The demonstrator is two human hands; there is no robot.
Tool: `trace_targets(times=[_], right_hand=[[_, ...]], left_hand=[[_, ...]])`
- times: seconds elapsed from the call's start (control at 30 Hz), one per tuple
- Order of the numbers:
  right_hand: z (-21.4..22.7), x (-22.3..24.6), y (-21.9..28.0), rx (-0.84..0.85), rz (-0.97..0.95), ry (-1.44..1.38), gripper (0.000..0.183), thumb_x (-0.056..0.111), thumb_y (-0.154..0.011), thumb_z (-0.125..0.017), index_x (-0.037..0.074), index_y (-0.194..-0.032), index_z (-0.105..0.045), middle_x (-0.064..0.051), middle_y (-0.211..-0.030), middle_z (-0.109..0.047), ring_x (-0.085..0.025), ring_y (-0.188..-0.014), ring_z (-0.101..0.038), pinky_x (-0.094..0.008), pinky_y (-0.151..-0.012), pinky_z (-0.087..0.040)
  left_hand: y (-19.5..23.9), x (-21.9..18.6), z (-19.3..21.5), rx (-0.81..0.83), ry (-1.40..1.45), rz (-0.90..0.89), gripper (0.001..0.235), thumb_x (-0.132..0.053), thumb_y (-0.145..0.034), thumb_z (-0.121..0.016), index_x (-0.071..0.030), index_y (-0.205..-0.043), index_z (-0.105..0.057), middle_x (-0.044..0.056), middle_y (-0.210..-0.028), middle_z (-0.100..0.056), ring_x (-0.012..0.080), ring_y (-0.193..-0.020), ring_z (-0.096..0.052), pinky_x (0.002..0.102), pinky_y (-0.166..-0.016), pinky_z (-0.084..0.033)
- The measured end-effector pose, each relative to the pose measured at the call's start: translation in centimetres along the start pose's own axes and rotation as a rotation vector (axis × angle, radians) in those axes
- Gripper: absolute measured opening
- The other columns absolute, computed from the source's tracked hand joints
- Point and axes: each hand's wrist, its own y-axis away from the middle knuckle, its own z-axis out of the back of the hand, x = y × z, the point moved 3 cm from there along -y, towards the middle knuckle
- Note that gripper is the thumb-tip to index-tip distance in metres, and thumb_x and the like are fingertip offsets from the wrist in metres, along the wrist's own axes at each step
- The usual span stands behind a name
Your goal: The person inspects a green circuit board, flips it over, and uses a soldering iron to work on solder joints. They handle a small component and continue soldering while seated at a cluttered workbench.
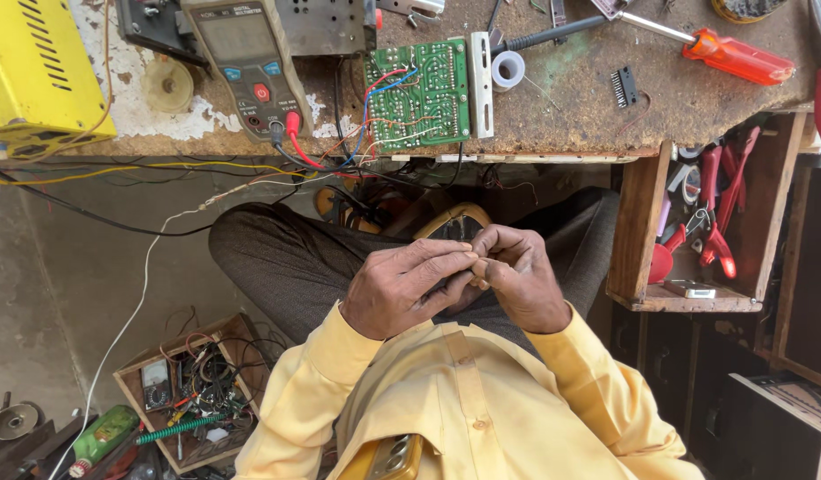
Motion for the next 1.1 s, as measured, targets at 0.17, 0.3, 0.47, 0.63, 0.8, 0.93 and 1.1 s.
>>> trace_targets(times=[0.17, 0.3, 0.47, 0.63, 0.8, 0.93, 1.1], right_hand=[[-0.7, -1.0, 0.2, -0.033, 0.036, -0.167, 0.010, 0.005, -0.091, -0.068, -0.003, -0.095, -0.063, -0.004, -0.083, -0.064, -0.007, -0.073, -0.057, -0.022, -0.068, -0.048], [-0.9, -0.9, 0.4, -0.037, 0.039, -0.237, 0.007, 0.005, -0.091, -0.065, -0.002, -0.094, -0.063, -0.003, -0.081, -0.063, -0.008, -0.072, -0.057, -0.024, -0.070, -0.051], [-1.1, -0.3, 0.5, -0.038, 0.071, -0.188, 0.006, 0.004, -0.090, -0.064, -0.002, -0.092, -0.063, -0.005, -0.081, -0.064, -0.008, -0.072, -0.057, -0.023, -0.070, -0.050], [-1.2, 0.4, 1.0, -0.141, 0.194, 0.182, 0.005, 0.001, -0.089, -0.066, -0.002, -0.090, -0.063, -0.003, -0.084, -0.064, -0.006, -0.073, -0.061, -0.021, -0.068, -0.054], [-2.1, 1.3, 1.7, -0.158, 0.322, 0.339, 0.003, -0.004, -0.092, -0.068, -0.003, -0.092, -0.064, -0.002, -0.089, -0.064, -0.004, -0.076, -0.063, -0.019, -0.068, -0.054], [-2.7, 2.2, 2.0, -0.188, 0.422, 0.564, 0.006, -0.005, -0.089, -0.070, -0.002, -0.091, -0.065, -0.002, -0.088, -0.064, -0.004, -0.074, -0.059, -0.019, -0.064, -0.050], [-2.9, 2.5, 2.0, -0.187, 0.381, 0.571, 0.005, -0.003, -0.089, -0.066, 0.000, -0.091, -0.062, -0.001, -0.085, -0.062, -0.002, -0.070, -0.057, -0.018, -0.061, -0.048]], left_hand=[[0.2, 0.5, 0.0, -0.022, 0.006, -0.014, 0.029, -0.004, -0.088, -0.081, -0.005, -0.115, -0.069, 0.009, -0.116, -0.072, 0.0261, -0.101, -0.075, 0.035, -0.086, -0.063], [0.3, 0.6, -0.1, -0.039, 0.036, -0.010, 0.027, -0.003, -0.089, -0.081, -0.004, -0.112, -0.068, 0.011, -0.114, -0.073, 0.0269, -0.101, -0.076, 0.035, -0.085, -0.064], [0.3, 0.4, 0.0, -0.054, 0.120, 0.076, 0.025, -0.003, -0.089, -0.078, -0.003, -0.112, -0.065, 0.011, -0.110, -0.074, 0.0274, -0.100, -0.077, 0.035, -0.086, -0.064], [0.1, -0.2, -0.3, -0.092, 0.087, 0.086, 0.024, -0.001, -0.089, -0.076, -0.003, -0.111, -0.066, 0.013, -0.110, -0.074, 0.0296, -0.103, -0.077, 0.035, -0.088, -0.064], [0.0, -0.4, -0.6, -0.115, 0.085, 0.103, 0.022, -0.001, -0.089, -0.076, -0.004, -0.108, -0.066, 0.014, -0.108, -0.074, 0.0290, -0.099, -0.077, 0.035, -0.086, -0.064], [0.2, -0.4, -0.6, -0.102, 0.043, 0.086, 0.021, -0.003, -0.090, -0.077, -0.004, -0.108, -0.065, 0.014, -0.107, -0.074, 0.0290, -0.096, -0.077, 0.035, -0.082, -0.064], [0.4, -0.6, -1.0, -0.077, -0.055, 0.040, 0.023, -0.010, -0.094, -0.078, -0.003, -0.110, -0.063, 0.014, -0.106, -0.073, 0.0295, -0.091, -0.076, 0.036, -0.077, -0.062]])
